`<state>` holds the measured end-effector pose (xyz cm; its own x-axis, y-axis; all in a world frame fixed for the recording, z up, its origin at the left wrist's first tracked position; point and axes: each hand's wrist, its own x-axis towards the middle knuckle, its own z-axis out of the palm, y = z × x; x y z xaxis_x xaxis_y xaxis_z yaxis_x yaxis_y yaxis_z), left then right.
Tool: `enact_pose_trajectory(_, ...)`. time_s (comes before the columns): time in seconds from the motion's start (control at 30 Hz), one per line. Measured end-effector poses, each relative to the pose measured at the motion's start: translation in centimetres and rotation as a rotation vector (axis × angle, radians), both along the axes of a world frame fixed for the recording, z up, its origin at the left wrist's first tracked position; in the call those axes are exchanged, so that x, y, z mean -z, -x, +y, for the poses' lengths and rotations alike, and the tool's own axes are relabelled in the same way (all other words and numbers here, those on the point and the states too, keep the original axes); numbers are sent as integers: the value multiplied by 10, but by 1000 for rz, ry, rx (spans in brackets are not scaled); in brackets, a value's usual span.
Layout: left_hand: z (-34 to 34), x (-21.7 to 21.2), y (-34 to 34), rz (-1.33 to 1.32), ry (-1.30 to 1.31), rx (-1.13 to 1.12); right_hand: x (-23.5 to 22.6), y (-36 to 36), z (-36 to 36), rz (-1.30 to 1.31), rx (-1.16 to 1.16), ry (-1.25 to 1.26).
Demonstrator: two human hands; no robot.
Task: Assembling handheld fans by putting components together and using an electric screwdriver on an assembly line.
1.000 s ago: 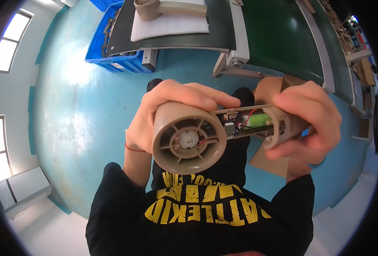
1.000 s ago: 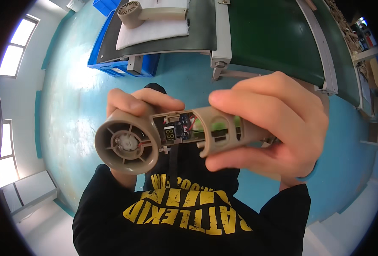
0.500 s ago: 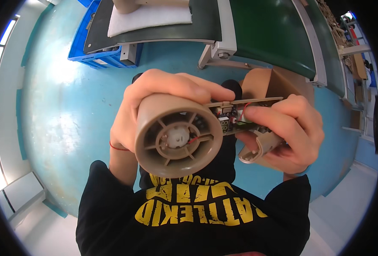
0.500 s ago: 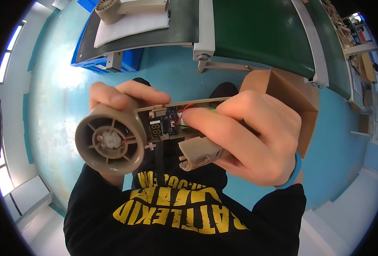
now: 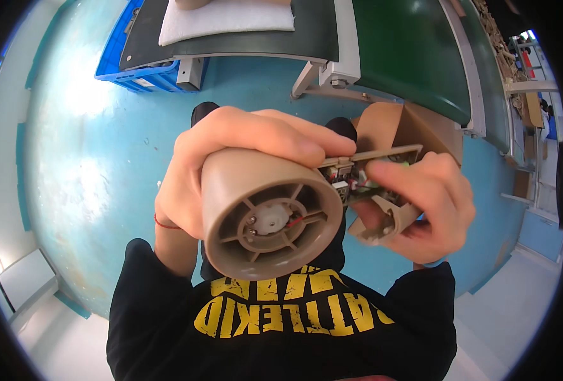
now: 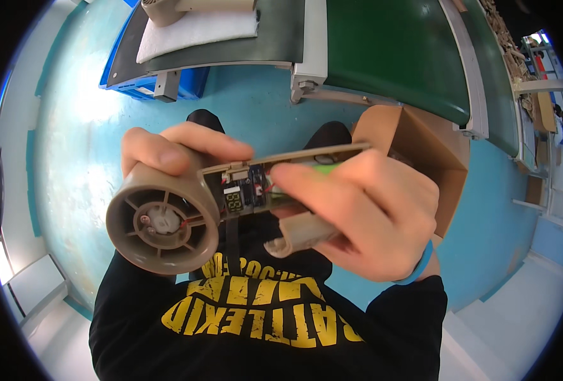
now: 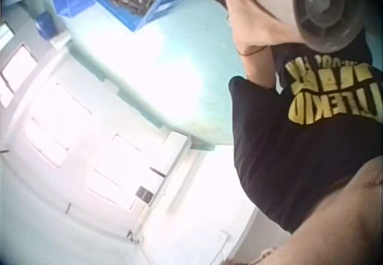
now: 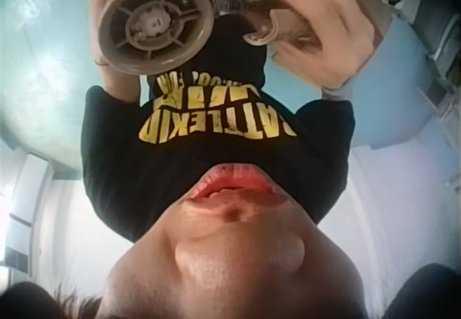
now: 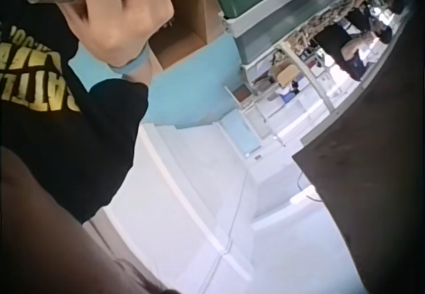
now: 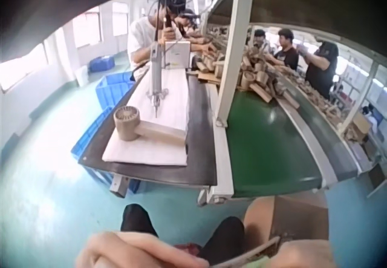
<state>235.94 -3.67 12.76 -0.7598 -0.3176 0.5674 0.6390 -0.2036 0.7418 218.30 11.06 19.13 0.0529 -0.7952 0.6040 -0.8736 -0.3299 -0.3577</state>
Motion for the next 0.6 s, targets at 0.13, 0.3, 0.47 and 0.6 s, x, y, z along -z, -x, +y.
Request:
enact_pose_trajectory(0.13, 1, 3, -2, 12, 51, -58, 2, -5, -1, -127, 72, -66)
enact_pose_trajectory(0.3, 6, -5, -10, -74, 99, -101, 1, -13, 3, -196, 107, -188)
enact_pose_trajectory(0.47, 2, 10, -8, -32, 121, -55, 7, -23, 6, -276, 141, -277)
enact_pose_trajectory(0.6, 14, 26, -1, -3, -180, -139, 22, -14, 0, -236, 65, -151)
